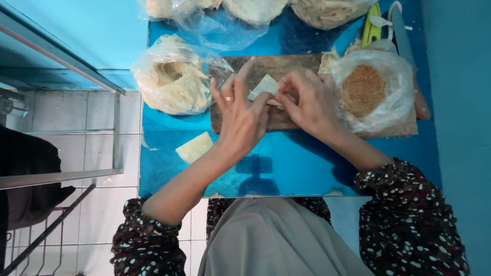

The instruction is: The person sits at a small blue table and folds thin square wrappers around a brown filling taken from a plastic bag, pressing each wrapper closed by hand. Finished folded pieces are placed into a plastic bag with other completed pieces.

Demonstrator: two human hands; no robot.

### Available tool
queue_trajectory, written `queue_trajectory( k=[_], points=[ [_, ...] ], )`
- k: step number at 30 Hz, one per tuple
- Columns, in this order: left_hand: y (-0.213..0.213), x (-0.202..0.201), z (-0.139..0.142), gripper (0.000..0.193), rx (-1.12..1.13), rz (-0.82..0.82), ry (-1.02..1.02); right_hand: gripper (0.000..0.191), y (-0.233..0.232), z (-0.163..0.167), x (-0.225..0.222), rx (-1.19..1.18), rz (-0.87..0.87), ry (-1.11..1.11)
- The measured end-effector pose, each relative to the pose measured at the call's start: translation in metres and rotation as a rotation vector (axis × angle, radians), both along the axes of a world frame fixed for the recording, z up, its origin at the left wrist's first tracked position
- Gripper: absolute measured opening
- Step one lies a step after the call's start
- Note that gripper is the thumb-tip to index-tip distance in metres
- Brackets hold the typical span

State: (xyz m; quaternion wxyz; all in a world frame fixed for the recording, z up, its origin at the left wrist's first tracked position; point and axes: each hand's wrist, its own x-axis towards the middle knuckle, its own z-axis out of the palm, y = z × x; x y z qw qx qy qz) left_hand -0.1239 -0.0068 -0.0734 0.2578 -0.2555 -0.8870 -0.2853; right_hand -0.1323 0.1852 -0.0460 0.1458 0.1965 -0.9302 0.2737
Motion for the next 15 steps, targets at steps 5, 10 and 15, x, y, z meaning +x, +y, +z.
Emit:
queue_trajectory(
  k=[5, 10, 15],
  points=[
    [-0.006, 0.000, -0.001, 0.008, -0.129, -0.033, 0.193, 0.025, 0.004, -0.004, -0.005, -0.038, -0.035, -0.059],
    [-0.017, 0.001, 0.000, 0.011, -0.246, -0.151, 0.224, 0.027, 0.007, -0.008, -0.008, -0.051, -0.025, -0.087],
    [-0.015, -0.006, 0.001, 0.014, -0.135, -0.147, 0.154, 0.025, 0.005, -0.006, -0.005, -0.022, -0.025, -0.058]
  ],
)
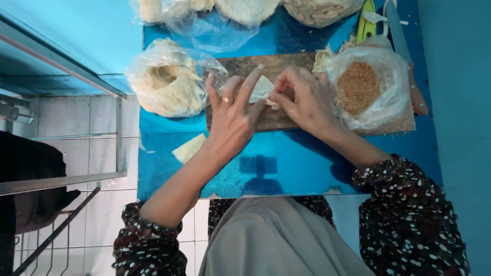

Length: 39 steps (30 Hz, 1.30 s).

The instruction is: The person sits at a small blue table and folds thin square wrappers around a brown filling taken from a plastic bag, pressing each wrapper closed by hand. Finished folded pieces are placed into a plastic bag with other completed pieces.

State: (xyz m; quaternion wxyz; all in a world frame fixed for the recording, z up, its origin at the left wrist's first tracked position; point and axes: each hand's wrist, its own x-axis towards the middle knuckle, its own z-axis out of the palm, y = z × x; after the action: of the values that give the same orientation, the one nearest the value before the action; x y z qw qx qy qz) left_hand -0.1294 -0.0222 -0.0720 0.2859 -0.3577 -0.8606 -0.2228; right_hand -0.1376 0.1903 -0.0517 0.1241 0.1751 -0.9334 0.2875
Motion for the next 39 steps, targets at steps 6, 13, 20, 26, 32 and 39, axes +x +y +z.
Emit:
queue_trajectory(
  k=[6, 13, 20, 26, 32, 39],
  points=[
    [0.007, -0.007, -0.002, 0.019, -0.004, 0.035, -0.043, 0.020, 0.000, 0.004, 0.015, 0.048, 0.059, 0.223],
    [0.005, -0.003, 0.000, 0.029, 0.157, 0.082, -0.115, 0.017, 0.000, 0.001, 0.007, 0.113, 0.059, 0.216],
    [0.009, -0.004, -0.004, 0.019, 0.070, 0.084, -0.026, 0.019, -0.001, 0.005, -0.008, 0.079, -0.015, 0.043],
    [0.012, -0.005, -0.009, 0.030, -0.017, 0.103, -0.014, 0.019, 0.001, 0.003, -0.005, -0.105, -0.002, 0.113],
    [0.011, -0.003, -0.007, 0.022, 0.053, 0.152, -0.048, 0.025, -0.002, 0.001, 0.001, 0.091, 0.046, 0.288],
    [0.011, -0.003, -0.007, 0.019, -0.124, 0.186, 0.133, 0.016, -0.007, 0.010, -0.017, 0.215, -0.014, 0.275]
  ],
)
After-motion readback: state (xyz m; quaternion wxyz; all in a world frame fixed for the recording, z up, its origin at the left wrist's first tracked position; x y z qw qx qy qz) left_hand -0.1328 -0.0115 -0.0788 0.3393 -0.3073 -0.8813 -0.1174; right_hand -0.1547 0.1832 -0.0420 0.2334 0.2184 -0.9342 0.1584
